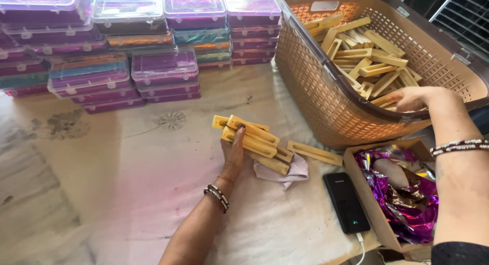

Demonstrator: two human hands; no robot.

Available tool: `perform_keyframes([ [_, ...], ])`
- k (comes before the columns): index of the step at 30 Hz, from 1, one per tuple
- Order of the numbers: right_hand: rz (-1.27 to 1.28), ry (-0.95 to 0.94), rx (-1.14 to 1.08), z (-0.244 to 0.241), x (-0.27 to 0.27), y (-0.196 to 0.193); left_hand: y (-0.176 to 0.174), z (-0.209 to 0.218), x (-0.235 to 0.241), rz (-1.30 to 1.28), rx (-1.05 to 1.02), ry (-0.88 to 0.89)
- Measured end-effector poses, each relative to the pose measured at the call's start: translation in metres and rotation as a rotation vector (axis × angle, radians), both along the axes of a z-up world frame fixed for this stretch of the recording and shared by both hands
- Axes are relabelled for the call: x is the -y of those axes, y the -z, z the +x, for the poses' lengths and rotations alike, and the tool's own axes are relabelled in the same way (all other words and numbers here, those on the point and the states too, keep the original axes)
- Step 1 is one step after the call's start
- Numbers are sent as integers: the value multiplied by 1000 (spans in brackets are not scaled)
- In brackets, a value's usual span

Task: The person places purple foil-wrapped items into a clear plastic box, closes the lid, and sets it aside before wiping wooden pieces with a cloth and stacking them.

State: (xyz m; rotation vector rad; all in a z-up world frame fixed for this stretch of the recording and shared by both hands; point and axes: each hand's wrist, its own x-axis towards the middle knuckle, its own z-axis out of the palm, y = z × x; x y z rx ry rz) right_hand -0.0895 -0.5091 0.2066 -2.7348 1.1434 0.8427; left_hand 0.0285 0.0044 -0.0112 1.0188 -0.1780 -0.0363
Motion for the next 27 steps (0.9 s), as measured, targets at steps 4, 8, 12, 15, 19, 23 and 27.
perform_keyframes([
  [4,271,-95,-18,2,-8,1,6,1,-1,0,6,-4],
  [8,198,-101,-93,4,-15,3,-3,-6,-7,11,19,4],
  [12,222,13,-30,13,21,23,0,-6,-6,36,0,15],
  [15,103,-88,-2,18,26,27,3,-4,-5,55,27,12],
  [19,-142,-201,111,6,-57,-17,6,-3,-4,43,15,18],
  [23,62,-37,656,8,-54,-25,12,0,-4,34,36,2],
  [27,121,-91,851,-6,-82,-43,10,-2,-3,21,37,13],
])
